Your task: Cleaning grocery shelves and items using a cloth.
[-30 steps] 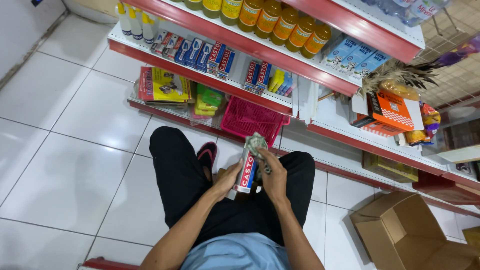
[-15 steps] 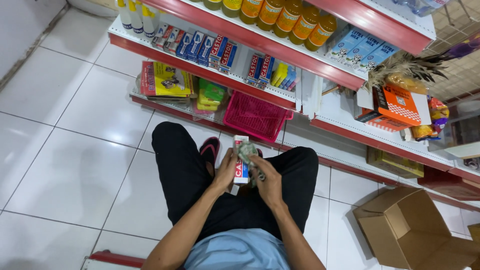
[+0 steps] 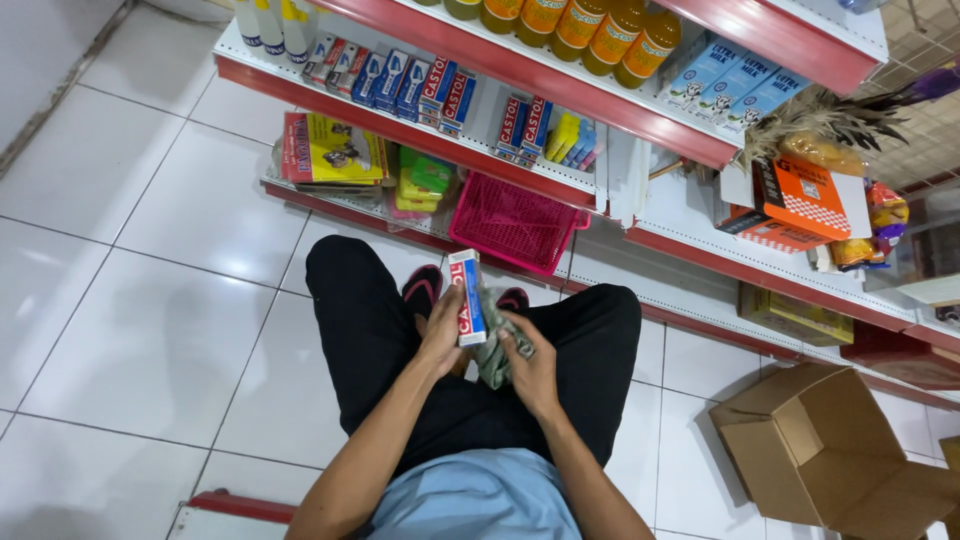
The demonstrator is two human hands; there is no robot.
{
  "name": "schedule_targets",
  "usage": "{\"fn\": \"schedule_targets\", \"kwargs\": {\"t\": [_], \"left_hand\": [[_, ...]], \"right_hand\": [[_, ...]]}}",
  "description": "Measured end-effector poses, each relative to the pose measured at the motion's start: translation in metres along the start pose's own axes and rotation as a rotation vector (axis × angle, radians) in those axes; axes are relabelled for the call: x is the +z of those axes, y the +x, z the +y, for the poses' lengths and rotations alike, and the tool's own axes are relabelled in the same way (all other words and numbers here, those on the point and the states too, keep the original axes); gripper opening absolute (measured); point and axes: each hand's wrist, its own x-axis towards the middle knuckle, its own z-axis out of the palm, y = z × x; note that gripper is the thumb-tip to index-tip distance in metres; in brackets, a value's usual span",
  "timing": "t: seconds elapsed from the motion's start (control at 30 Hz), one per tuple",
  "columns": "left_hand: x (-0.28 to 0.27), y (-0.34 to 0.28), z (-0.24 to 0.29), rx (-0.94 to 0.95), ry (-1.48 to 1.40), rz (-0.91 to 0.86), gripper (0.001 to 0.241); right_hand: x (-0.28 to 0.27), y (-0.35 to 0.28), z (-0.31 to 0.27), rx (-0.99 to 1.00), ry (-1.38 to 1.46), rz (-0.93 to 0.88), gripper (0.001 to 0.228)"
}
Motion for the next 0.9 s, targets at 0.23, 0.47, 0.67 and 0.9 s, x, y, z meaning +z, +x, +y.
{"fn": "schedule_targets", "kwargs": {"t": [0.23,0.47,0.67,0.9], "left_hand": [[0.029,-0.016,0.016,-0.122,0.203,-0.102,0.067],[0.033,-0.021,0.025,-0.026,0.159,-0.077,0.058],[0.034,-0.018,0.030,-0.009,0.091,-0.116,0.046],[0.035,-0.028,-0.010,-0.088,0.460,-0.307,0.027]], "right_hand": [[-0.010,0.033,-0.035,0.473,0.604,-0.098,0.042],[-0.017,0.013,0.005,0.508,0.653,-0.271,0.032],[-0.048,0.039,-0.021,0.467,0.386,0.035,0.030],[-0.049,0.062,-0.043,-0.024,0.098,0.088,0.027]]}}
